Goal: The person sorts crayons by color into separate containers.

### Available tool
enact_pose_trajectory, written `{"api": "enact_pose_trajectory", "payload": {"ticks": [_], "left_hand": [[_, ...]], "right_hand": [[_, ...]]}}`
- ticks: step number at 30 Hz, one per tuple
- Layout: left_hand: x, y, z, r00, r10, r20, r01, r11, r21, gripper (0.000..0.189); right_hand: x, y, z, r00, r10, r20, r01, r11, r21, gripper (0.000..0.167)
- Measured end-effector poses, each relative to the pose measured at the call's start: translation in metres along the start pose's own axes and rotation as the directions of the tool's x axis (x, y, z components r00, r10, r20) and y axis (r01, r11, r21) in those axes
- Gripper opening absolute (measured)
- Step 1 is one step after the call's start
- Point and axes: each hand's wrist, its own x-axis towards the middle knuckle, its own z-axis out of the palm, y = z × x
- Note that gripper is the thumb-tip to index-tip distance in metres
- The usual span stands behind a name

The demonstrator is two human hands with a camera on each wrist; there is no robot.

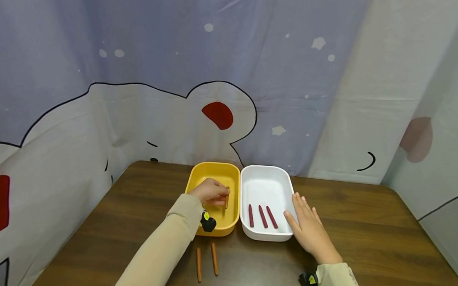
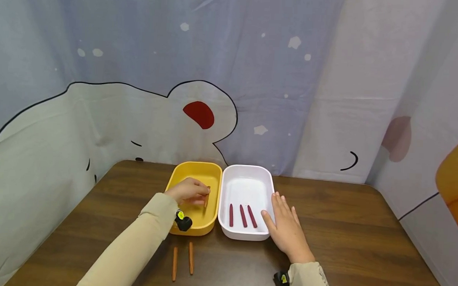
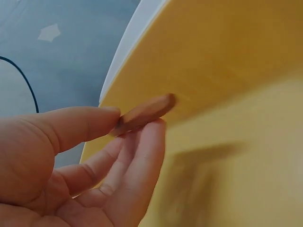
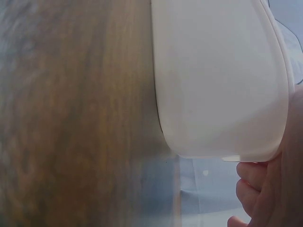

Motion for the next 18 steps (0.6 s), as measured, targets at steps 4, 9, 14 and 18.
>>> {"api": "enact_pose_trajectory", "payload": {"ticks": [4, 9, 14, 18], "left_hand": [[-0.0020, 0.0012, 0.0018, 1.000, -0.014, 0.007, 0.014, 1.000, -0.017, 0.020], [-0.0028, 0.0013, 0.0046, 0.999, -0.028, -0.018, 0.028, 0.999, -0.017, 0.018], [-0.0009, 0.0014, 0.0048, 0.999, -0.018, -0.033, 0.018, 1.000, 0.010, 0.019], [-0.0052, 0.0071, 0.0025, 0.999, 0.022, -0.040, -0.020, 0.999, 0.045, 0.025]], "right_hand": [[-0.0001, -0.0003, 0.0000, 1.000, 0.001, -0.001, -0.001, 1.000, -0.003, 0.069], [-0.0003, -0.0005, -0.0001, 1.000, 0.005, 0.001, -0.005, 1.000, -0.002, 0.069], [-0.0005, -0.0011, -0.0001, 1.000, 0.003, 0.000, -0.003, 1.000, 0.004, 0.069], [-0.0008, -0.0011, -0.0011, 1.000, 0.004, 0.000, -0.004, 1.000, 0.001, 0.069]]}}
